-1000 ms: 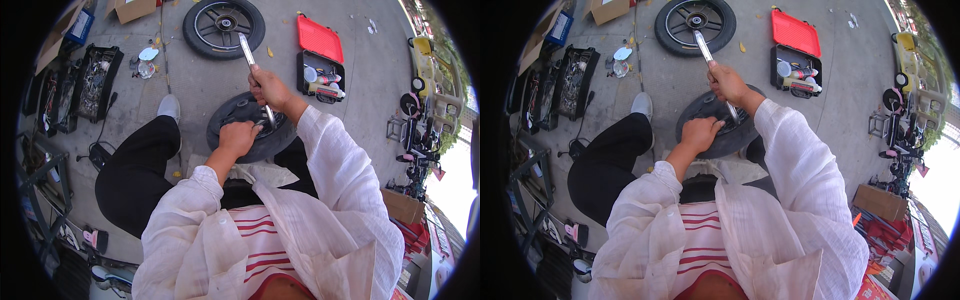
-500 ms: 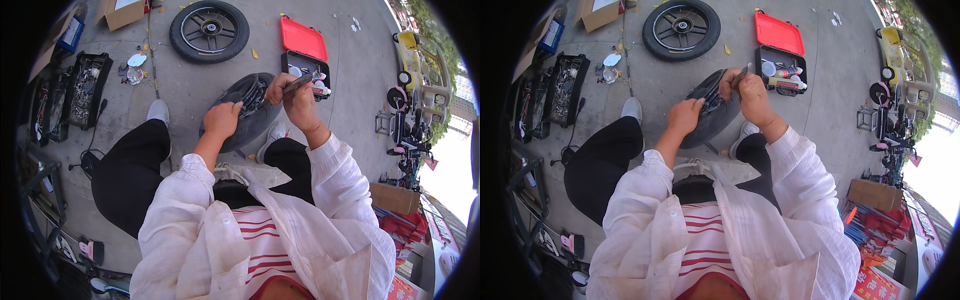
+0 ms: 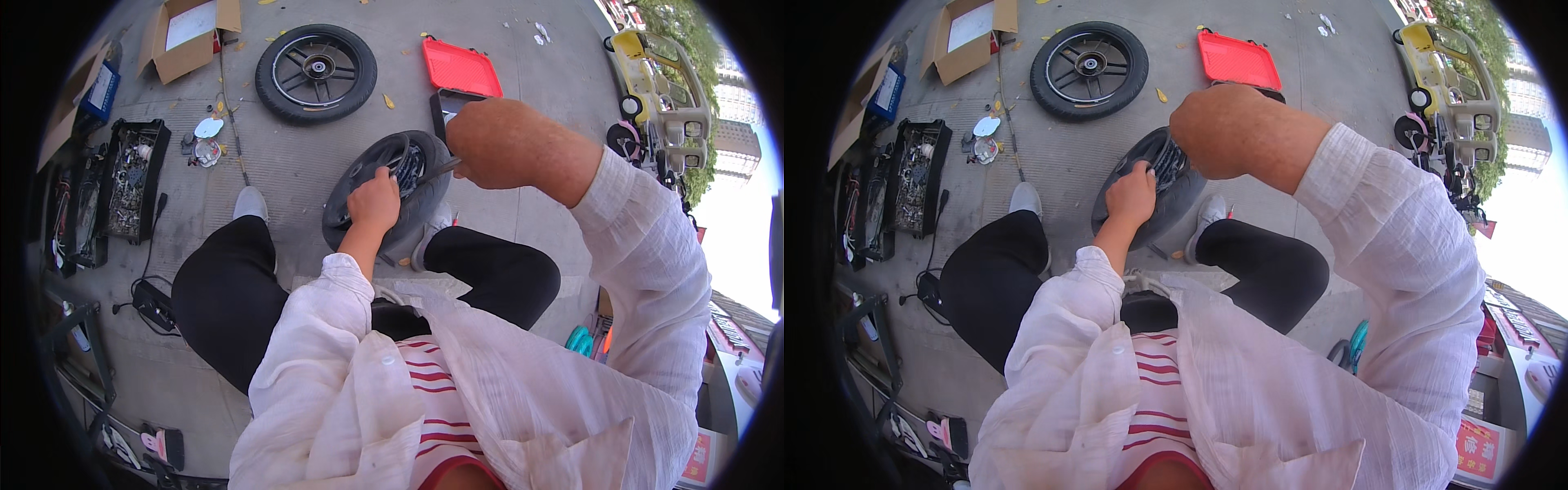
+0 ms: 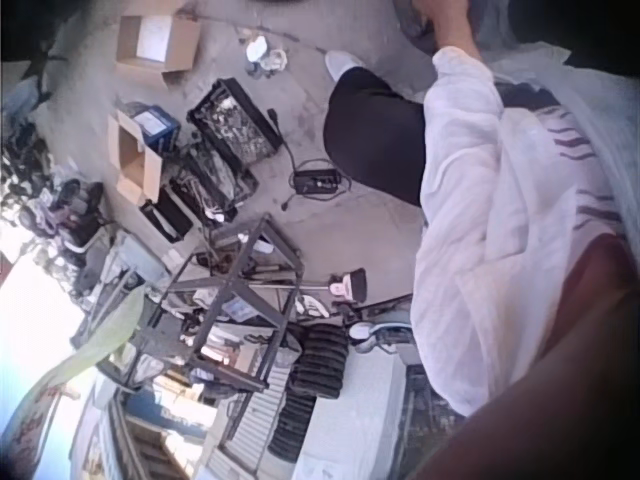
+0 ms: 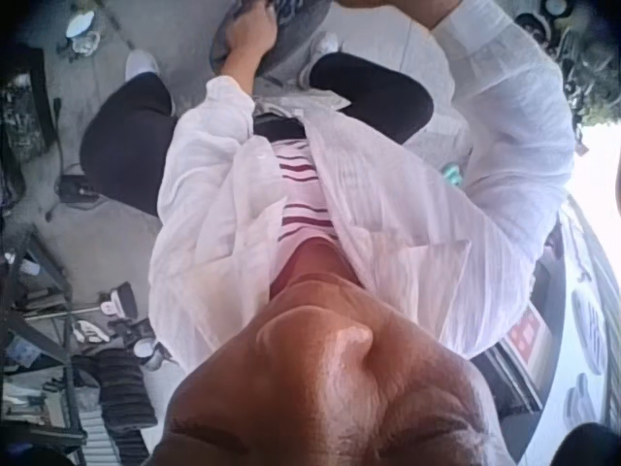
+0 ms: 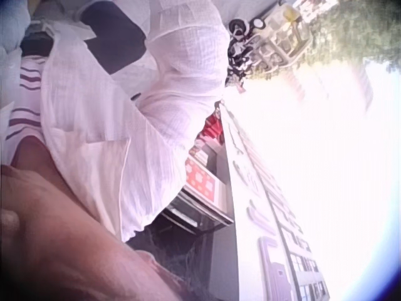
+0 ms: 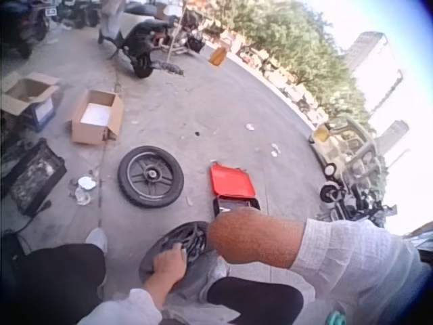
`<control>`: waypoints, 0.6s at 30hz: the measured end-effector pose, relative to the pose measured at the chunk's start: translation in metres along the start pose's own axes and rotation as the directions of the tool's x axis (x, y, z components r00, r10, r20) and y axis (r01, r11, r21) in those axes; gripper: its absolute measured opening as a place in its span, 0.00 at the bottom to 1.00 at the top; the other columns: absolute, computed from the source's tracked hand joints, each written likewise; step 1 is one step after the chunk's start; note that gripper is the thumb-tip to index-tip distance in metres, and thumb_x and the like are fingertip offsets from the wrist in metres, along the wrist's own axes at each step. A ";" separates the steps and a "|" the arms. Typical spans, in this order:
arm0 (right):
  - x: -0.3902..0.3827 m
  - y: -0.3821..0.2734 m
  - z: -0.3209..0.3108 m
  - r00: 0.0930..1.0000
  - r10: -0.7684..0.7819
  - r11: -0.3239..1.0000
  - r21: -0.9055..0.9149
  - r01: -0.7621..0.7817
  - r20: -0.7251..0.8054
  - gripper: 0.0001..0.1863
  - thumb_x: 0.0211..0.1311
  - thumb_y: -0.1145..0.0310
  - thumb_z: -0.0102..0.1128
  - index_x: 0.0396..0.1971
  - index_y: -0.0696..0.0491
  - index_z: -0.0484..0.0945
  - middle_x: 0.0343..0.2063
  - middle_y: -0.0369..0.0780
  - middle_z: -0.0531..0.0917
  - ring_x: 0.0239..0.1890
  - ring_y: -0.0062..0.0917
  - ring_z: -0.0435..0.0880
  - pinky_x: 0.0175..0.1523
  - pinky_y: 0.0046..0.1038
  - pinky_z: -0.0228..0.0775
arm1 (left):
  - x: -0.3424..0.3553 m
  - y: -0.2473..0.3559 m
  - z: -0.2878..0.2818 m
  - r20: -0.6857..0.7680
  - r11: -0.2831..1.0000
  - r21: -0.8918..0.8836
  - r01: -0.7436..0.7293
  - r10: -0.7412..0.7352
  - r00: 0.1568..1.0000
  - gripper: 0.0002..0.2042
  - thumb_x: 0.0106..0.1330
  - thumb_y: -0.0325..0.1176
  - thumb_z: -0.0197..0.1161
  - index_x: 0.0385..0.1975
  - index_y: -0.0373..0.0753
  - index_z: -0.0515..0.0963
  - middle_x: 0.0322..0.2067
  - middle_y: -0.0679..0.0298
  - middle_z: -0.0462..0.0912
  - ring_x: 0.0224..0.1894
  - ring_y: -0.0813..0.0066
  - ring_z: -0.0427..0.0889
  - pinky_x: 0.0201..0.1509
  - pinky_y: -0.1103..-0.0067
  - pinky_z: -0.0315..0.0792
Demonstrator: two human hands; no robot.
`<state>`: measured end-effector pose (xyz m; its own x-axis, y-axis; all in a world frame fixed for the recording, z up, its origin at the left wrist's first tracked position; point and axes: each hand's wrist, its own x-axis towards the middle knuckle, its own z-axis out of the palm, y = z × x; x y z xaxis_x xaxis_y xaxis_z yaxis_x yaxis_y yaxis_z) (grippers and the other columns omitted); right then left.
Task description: The person sits on the ground and uses tire levers to pry a tire off a scooter wheel rim. They work around the circumference of the wheel, lifting the tire bead over the rim edge until the tire is fully detached from the rim.
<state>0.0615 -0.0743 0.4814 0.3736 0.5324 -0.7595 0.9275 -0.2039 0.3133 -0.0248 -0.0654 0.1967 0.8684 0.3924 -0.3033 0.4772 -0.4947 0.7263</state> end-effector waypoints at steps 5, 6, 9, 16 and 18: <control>0.011 -0.011 0.026 0.986 0.017 0.977 -0.214 0.019 0.166 0.23 0.55 0.72 0.66 0.49 0.68 0.74 0.30 0.48 0.87 0.36 0.38 0.89 0.34 0.34 0.80 | 0.002 0.002 0.002 0.081 0.999 -0.035 -0.022 0.025 0.996 0.19 0.72 0.44 0.46 0.51 0.37 0.75 0.37 0.46 0.86 0.42 0.46 0.85 0.48 0.56 0.75; 0.012 -0.010 0.032 0.981 0.009 0.970 -0.239 0.038 0.194 0.21 0.55 0.72 0.66 0.47 0.66 0.76 0.30 0.47 0.87 0.36 0.38 0.89 0.34 0.34 0.80 | 0.003 0.001 0.000 0.094 0.999 -0.027 -0.039 0.041 0.995 0.20 0.72 0.45 0.46 0.50 0.37 0.76 0.37 0.46 0.86 0.42 0.46 0.84 0.48 0.56 0.75; 0.015 -0.015 0.020 0.930 -0.046 0.958 -0.247 0.144 0.365 0.13 0.56 0.71 0.64 0.40 0.60 0.83 0.31 0.44 0.87 0.35 0.37 0.89 0.36 0.36 0.80 | 0.004 -0.006 0.005 0.120 0.996 -0.007 -0.090 0.090 0.989 0.21 0.72 0.47 0.46 0.45 0.37 0.79 0.37 0.47 0.86 0.41 0.47 0.85 0.48 0.56 0.75; 0.004 -0.008 0.033 0.955 -0.046 0.986 -0.139 0.090 0.292 0.10 0.65 0.65 0.58 0.32 0.53 0.86 0.29 0.42 0.86 0.34 0.39 0.87 0.36 0.39 0.78 | 0.010 -0.008 0.002 0.168 0.993 0.016 -0.115 0.111 0.980 0.25 0.73 0.54 0.45 0.36 0.41 0.85 0.38 0.53 0.87 0.43 0.49 0.85 0.49 0.59 0.75; -0.001 -0.003 0.039 0.958 0.012 0.993 -0.113 0.022 0.285 0.12 0.67 0.63 0.57 0.33 0.54 0.84 0.29 0.43 0.86 0.35 0.39 0.87 0.36 0.41 0.77 | 0.019 -0.008 -0.002 0.155 0.996 0.000 -0.090 0.089 0.984 0.25 0.73 0.55 0.46 0.38 0.42 0.86 0.37 0.52 0.87 0.43 0.50 0.85 0.48 0.59 0.76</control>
<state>0.0586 -0.1062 0.4588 0.3723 0.2737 -0.8868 0.9280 -0.0981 0.3594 -0.0128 -0.0523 0.1868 0.9177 0.2219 -0.3295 0.3972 -0.5278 0.7508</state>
